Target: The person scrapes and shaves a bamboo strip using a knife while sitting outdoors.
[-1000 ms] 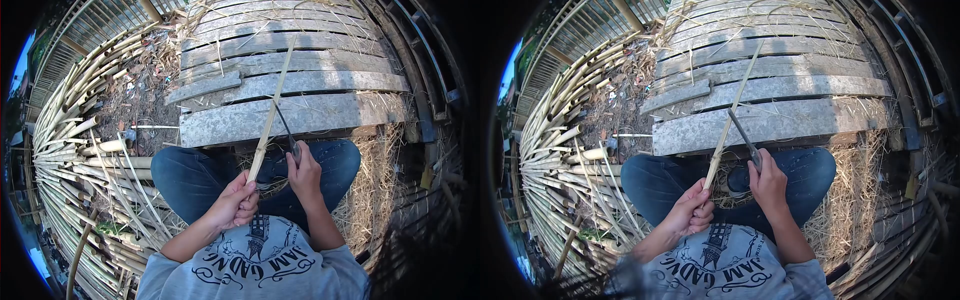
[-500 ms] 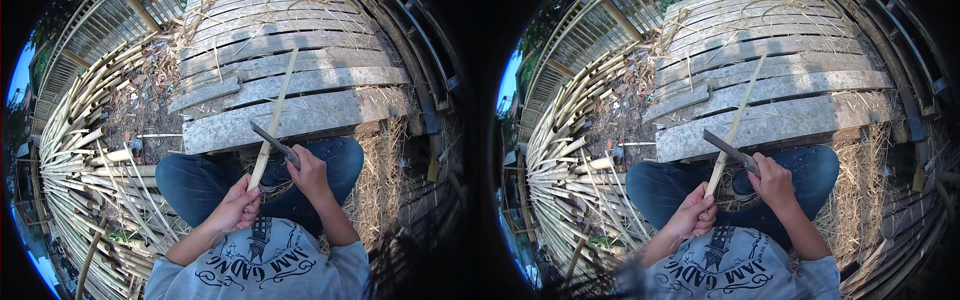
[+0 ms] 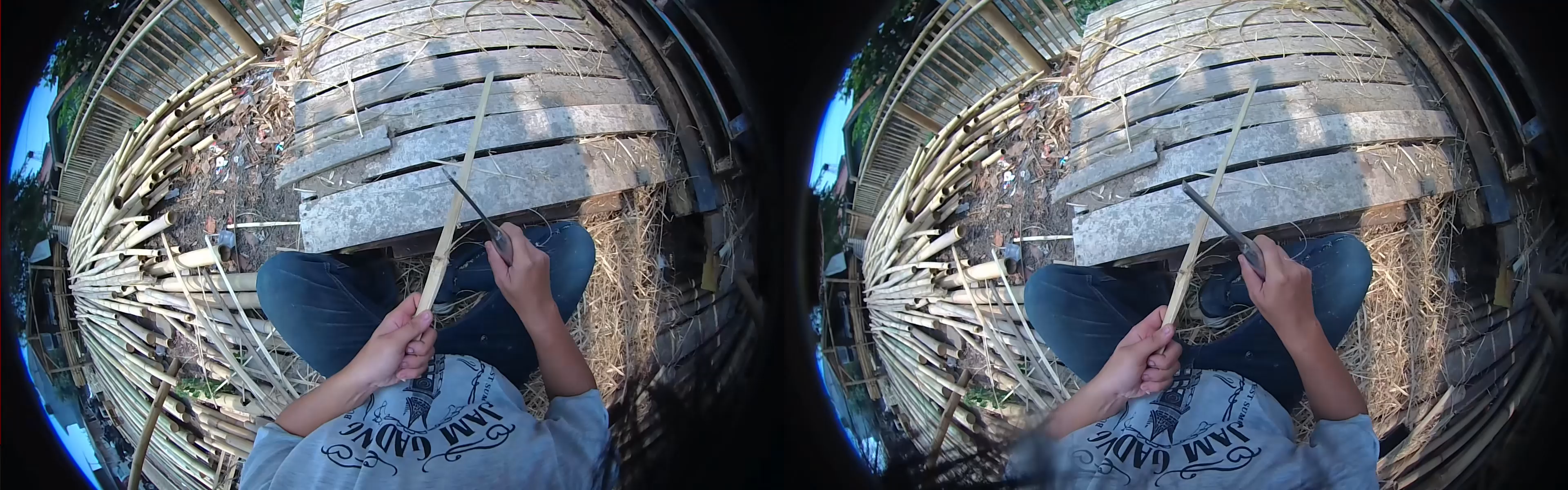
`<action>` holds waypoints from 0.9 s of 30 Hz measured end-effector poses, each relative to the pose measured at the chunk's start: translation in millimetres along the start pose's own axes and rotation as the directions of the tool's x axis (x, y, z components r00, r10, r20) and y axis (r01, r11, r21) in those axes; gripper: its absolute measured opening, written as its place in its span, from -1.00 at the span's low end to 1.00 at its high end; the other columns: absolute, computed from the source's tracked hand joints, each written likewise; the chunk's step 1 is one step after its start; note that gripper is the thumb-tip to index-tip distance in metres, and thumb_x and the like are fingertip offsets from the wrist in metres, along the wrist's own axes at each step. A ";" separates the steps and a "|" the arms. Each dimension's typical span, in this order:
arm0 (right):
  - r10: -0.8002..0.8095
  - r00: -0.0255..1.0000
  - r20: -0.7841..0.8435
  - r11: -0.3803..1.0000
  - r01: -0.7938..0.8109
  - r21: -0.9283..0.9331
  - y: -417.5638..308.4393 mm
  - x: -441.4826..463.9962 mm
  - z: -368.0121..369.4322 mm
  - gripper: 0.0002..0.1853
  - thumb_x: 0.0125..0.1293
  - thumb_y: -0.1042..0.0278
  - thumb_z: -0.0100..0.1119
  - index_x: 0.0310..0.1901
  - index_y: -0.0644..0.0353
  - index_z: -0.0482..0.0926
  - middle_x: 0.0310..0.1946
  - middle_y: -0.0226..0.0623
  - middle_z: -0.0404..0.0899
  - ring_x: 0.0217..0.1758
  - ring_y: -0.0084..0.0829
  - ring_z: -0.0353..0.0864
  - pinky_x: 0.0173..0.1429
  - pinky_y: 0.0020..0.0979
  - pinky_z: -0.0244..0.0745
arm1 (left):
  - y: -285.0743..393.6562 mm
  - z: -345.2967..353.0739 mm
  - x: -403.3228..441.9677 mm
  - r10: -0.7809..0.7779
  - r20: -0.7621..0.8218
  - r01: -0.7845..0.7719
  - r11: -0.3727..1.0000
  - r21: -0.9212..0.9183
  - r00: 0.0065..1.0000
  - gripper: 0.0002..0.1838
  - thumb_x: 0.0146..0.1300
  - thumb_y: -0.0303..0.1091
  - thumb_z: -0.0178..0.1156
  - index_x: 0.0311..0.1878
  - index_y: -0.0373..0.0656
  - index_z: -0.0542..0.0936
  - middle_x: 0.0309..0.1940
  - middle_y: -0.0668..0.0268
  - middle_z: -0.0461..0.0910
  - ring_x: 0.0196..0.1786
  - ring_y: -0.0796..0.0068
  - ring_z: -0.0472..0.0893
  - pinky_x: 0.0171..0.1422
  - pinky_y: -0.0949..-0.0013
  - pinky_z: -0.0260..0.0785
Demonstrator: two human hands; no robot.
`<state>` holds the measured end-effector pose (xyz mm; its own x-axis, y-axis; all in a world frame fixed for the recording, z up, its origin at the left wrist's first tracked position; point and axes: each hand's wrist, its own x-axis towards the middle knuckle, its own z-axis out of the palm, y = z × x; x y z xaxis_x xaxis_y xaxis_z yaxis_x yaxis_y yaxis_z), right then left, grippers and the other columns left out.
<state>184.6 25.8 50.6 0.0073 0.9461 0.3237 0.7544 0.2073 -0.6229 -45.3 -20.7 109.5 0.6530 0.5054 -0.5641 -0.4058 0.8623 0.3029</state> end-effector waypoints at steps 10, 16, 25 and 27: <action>-0.049 0.995 0.090 0.996 0.041 0.085 -15.8 -14.5 -4.7 -0.73 0.23 0.43 0.32 -0.08 0.27 0.49 -0.44 -0.09 0.61 -0.41 -0.04 0.67 -0.37 -0.22 0.54 | 5.2 0.8 -0.4 0.007 -0.009 -0.006 0.994 0.110 1.000 -0.90 0.58 -0.24 -0.11 -0.11 0.08 0.20 -0.67 0.47 0.07 -0.75 0.70 0.02 -0.76 0.58 -0.11; -0.018 0.994 0.107 1.000 0.020 -0.014 -3.9 -15.4 2.2 -0.72 0.16 0.42 0.38 -0.15 0.24 0.51 -0.48 -0.16 0.60 -0.44 -0.10 0.67 -0.38 -0.25 0.55 | 1.7 -4.4 4.3 0.037 -0.047 -0.027 0.982 0.185 0.998 -0.91 0.59 -0.29 -0.12 -0.10 0.06 0.19 -0.64 0.46 0.16 -0.73 0.71 0.05 -0.74 0.57 -0.07; 0.016 0.999 0.031 0.997 -0.018 0.070 -7.8 -18.9 2.4 -0.69 0.16 0.34 0.39 -0.14 0.22 0.49 -0.44 -0.17 0.62 -0.42 -0.10 0.68 -0.41 -0.19 0.56 | 1.0 -3.2 5.3 -0.011 -0.001 0.011 0.998 0.060 1.000 -0.91 0.59 -0.27 -0.13 -0.10 0.06 0.19 -0.65 0.48 0.12 -0.73 0.73 0.03 -0.75 0.58 -0.09; -0.102 0.994 0.033 0.986 0.096 0.139 -27.9 -26.5 7.2 -0.77 0.19 0.45 0.34 -0.17 0.24 0.51 -0.52 -0.15 0.58 -0.51 -0.07 0.62 -0.43 -0.22 0.52 | -0.8 2.0 1.0 -0.041 0.008 0.040 0.998 0.050 0.999 -0.90 0.59 -0.27 -0.13 -0.12 0.06 0.20 -0.65 0.48 0.12 -0.73 0.73 0.03 -0.75 0.60 -0.10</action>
<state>158.6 -3.2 54.3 -0.0909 0.9279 0.3617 0.6533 0.3297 -0.6816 -43.0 -20.7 110.2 0.6738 0.4699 -0.5702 -0.3462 0.8826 0.3181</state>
